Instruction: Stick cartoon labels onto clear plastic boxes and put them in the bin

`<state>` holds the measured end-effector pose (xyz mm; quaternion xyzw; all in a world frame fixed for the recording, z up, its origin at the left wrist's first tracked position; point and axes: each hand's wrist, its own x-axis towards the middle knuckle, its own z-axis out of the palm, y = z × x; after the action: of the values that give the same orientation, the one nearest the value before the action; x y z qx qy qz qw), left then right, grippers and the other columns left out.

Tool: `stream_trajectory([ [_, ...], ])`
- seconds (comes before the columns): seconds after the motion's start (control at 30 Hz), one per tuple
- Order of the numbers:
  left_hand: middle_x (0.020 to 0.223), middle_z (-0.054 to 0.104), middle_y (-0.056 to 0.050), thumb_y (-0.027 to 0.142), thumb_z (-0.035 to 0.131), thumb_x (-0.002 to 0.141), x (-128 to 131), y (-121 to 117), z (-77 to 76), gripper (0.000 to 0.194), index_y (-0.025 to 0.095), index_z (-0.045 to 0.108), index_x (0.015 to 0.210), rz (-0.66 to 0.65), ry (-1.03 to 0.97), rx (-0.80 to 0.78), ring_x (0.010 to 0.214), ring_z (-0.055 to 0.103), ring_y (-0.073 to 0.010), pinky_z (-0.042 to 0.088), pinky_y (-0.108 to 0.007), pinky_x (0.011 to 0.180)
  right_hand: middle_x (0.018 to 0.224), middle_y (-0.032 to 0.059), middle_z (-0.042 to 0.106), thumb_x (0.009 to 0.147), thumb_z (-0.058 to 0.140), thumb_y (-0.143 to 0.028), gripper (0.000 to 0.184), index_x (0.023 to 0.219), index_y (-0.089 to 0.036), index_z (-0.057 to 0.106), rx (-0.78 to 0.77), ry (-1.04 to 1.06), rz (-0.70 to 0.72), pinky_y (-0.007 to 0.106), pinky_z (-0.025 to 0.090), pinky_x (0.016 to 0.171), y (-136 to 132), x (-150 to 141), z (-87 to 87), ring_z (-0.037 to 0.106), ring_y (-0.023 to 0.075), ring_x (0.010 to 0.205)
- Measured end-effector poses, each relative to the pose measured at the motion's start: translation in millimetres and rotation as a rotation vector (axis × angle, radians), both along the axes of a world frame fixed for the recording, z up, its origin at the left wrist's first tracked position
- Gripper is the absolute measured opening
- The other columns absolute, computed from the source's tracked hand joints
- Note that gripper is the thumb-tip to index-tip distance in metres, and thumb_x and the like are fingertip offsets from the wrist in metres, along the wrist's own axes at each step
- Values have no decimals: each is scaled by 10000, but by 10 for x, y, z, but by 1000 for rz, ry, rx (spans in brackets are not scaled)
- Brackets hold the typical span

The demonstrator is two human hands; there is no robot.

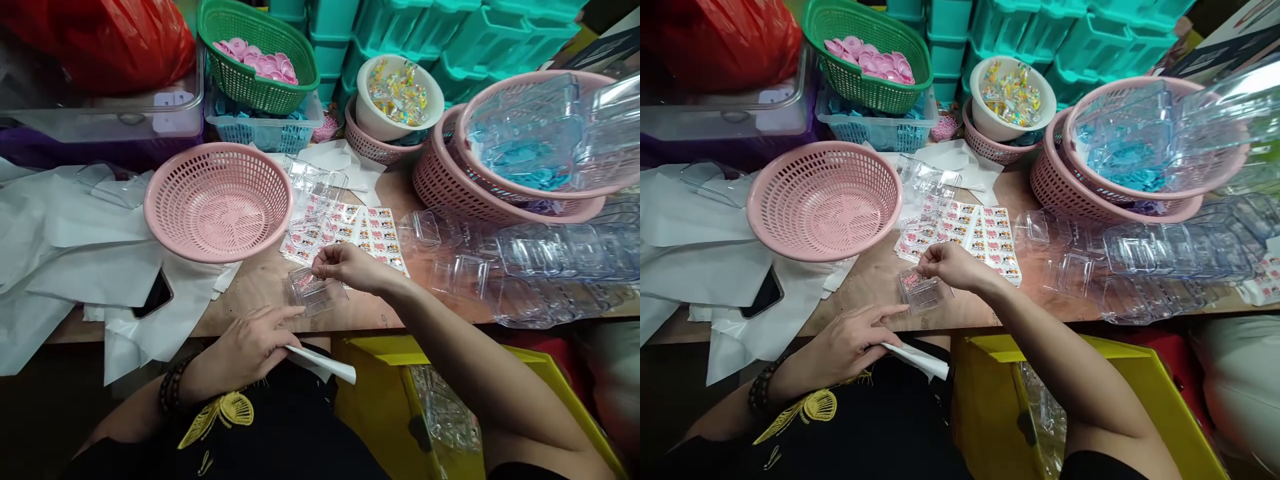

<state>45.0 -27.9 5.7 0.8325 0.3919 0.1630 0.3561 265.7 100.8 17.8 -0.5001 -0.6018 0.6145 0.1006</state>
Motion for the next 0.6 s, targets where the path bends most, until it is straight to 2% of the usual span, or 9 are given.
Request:
stream_trajectory([
  [0.27, 1434, 573, -61, 66, 580, 867, -36, 62, -19, 242, 220, 730, 977, 4, -16, -15, 1114, 644, -232, 532, -389, 963, 603, -30, 571, 674, 727, -348, 208, 660, -170, 619, 0, -59, -46, 259, 366, 576, 18, -14, 28, 478, 100, 579],
  [0.6, 1476, 536, -58, 88, 583, 883, 1, 84, -48, 226, 232, 734, 973, 19, -43, -10, 1133, 637, -234, 525, -387, 963, 609, -26, 543, 713, 673, -360, 203, 688, -168, 614, 60, -95, -34, 258, 344, 559, -13, 1, -54, 453, 103, 571],
])
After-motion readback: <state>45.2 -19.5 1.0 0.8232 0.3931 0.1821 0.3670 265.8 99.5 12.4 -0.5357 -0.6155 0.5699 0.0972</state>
